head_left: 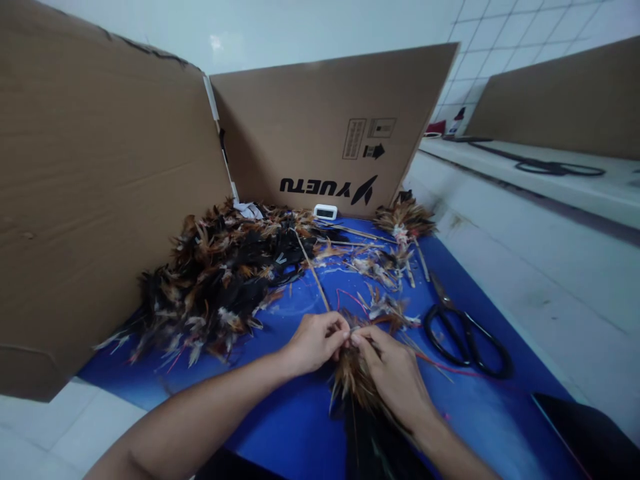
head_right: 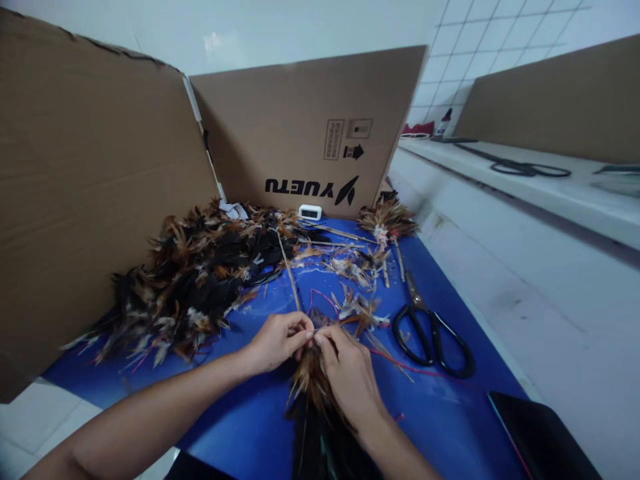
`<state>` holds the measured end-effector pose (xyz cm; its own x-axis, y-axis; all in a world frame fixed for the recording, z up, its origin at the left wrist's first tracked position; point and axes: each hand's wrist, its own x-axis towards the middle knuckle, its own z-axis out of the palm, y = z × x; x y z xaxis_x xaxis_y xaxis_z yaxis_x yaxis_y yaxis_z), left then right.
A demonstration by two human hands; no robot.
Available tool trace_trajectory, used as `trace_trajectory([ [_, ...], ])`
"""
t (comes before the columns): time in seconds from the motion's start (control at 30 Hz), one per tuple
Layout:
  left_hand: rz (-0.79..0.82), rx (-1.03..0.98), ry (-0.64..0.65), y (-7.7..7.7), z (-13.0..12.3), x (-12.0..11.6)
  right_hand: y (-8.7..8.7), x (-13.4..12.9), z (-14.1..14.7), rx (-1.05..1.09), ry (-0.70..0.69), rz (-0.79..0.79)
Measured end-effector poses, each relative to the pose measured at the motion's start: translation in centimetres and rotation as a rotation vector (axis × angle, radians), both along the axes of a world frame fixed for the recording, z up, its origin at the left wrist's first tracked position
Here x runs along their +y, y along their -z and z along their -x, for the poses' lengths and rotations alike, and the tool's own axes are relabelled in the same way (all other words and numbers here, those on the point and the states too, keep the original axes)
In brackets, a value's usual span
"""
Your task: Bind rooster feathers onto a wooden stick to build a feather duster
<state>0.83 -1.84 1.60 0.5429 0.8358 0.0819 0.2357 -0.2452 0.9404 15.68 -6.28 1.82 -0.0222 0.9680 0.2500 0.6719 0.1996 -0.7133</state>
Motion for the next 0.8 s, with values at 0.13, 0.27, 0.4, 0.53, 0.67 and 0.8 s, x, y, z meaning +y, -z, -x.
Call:
trace_trajectory([
  [0.13,0.001,0.070,-0.004,-0.06,-0.01,0.13,-0.15,-0.06,-0.27,0.022,0.026,0.029],
  [0.27,-0.018,0.139,-0.015,-0.15,-0.04,0.20,-0.04,0.03,-0.25,0.027,0.003,0.013],
  [0.4,-0.029,0.188,-0.035,-0.32,-0.04,0.12,0.19,0.24,-0.05,0.044,-0.037,-0.050],
  [0.53,-0.060,0.229,-0.066,-0.28,0.01,-0.04,0.23,0.24,0.18,0.099,-0.076,-0.092],
  [0.67,-0.096,0.250,-0.088,0.10,0.03,-0.08,-0.07,0.11,0.35,0.129,-0.108,-0.091],
  [0.8,-0.110,0.254,-0.093,0.40,-0.04,-0.06,-0.42,0.11,0.46,0.147,-0.085,-0.090],
])
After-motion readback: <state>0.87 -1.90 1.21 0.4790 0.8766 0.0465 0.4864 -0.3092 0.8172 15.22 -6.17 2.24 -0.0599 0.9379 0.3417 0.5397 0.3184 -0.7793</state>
